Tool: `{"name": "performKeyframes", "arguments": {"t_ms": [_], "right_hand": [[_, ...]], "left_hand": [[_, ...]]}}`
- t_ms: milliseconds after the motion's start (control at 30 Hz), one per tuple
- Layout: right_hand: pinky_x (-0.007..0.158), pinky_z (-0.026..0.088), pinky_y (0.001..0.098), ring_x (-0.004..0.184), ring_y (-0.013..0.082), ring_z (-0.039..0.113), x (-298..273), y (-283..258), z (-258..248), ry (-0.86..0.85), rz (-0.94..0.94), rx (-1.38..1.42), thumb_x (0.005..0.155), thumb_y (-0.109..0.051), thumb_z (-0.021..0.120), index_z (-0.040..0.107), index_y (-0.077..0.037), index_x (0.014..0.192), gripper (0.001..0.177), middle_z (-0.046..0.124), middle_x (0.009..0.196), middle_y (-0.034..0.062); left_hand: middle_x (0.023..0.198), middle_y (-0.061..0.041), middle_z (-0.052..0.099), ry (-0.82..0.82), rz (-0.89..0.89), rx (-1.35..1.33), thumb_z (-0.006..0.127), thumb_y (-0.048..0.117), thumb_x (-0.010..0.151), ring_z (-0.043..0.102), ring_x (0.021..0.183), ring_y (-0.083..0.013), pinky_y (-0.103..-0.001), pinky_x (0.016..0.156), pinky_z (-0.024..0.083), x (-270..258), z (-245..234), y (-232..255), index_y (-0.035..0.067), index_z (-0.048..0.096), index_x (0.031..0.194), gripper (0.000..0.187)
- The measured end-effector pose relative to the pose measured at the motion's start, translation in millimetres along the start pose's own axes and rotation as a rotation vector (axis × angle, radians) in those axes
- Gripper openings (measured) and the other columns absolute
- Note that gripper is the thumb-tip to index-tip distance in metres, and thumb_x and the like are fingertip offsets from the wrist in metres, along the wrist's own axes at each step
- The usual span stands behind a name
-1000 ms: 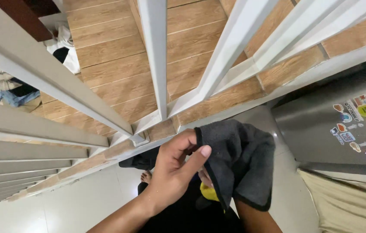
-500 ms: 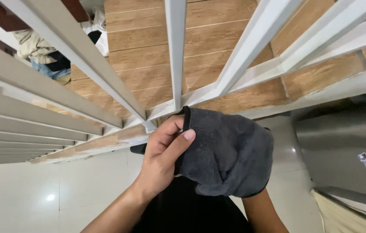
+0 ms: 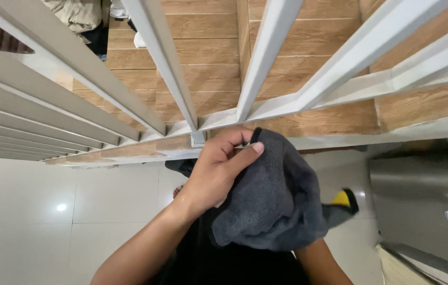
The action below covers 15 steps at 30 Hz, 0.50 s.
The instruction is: Wiping down the white metal railings of a staircase using a cleaning cloth.
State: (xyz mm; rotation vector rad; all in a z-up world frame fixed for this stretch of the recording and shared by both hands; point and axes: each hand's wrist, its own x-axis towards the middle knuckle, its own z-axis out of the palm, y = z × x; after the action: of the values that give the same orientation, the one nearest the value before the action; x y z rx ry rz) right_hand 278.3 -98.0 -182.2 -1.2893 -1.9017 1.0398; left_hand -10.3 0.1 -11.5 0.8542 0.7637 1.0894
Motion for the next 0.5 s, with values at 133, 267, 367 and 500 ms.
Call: {"name": "performKeyframes", "arguments": {"t_ms": [133, 267, 367, 500], "right_hand": [[0.117, 0.037, 0.0404, 0.138, 0.0284, 0.050, -16.3, 11.0, 14.0, -0.036, 0.002, 0.149, 0.094, -0.021, 0.066, 0.048, -0.001, 0.146, 0.059, 0.054, 0.149, 0.0145], [0.116, 0.038, 0.0399, 0.138, 0.0281, 0.052, -6.5, 4.7, 45.9, -0.049, 0.016, 0.299, 0.095, -0.017, 0.067, 0.049, 0.001, 0.145, 0.056, 0.055, 0.148, 0.0150], [0.116, 0.039, 0.0396, 0.137, 0.0278, 0.053, 31.4, -21.7, 80.4, -0.061, 0.025, 0.408, 0.096, -0.013, 0.067, 0.050, 0.003, 0.144, 0.054, 0.056, 0.147, 0.0154], [0.117, 0.039, 0.0384, 0.138, 0.0278, 0.052, 78.6, -72.7, 124.4, 0.206, 0.032, 0.294, 0.099, -0.010, 0.058, 0.050, 0.001, 0.147, 0.050, 0.055, 0.149, 0.0155]], "left_hand": [[0.085, -0.004, 0.070, -0.061, -0.078, 0.481, 0.059, 0.030, 0.104, 0.064, 0.080, -0.0117, -0.029, 0.074, 0.051, -3.6, -24.7, -1.5, 0.002, 0.071, 0.107, 0.031], [0.089, -0.013, 0.075, -0.063, -0.152, 0.907, 0.050, 0.044, 0.103, 0.070, 0.085, -0.0291, -0.039, 0.077, 0.052, -19.7, -60.1, 20.6, 0.005, 0.075, 0.099, 0.047], [0.088, -0.013, 0.074, -0.019, -0.048, 0.992, 0.060, 0.038, 0.100, 0.071, 0.084, -0.0303, -0.040, 0.074, 0.053, -29.9, -101.8, 11.8, 0.007, 0.075, 0.103, 0.035], [0.087, -0.010, 0.075, 0.004, -0.054, 0.957, 0.066, 0.032, 0.092, 0.071, 0.073, -0.0251, -0.038, 0.067, 0.055, -35.4, -128.6, 26.7, 0.007, 0.074, 0.103, 0.028]]}}
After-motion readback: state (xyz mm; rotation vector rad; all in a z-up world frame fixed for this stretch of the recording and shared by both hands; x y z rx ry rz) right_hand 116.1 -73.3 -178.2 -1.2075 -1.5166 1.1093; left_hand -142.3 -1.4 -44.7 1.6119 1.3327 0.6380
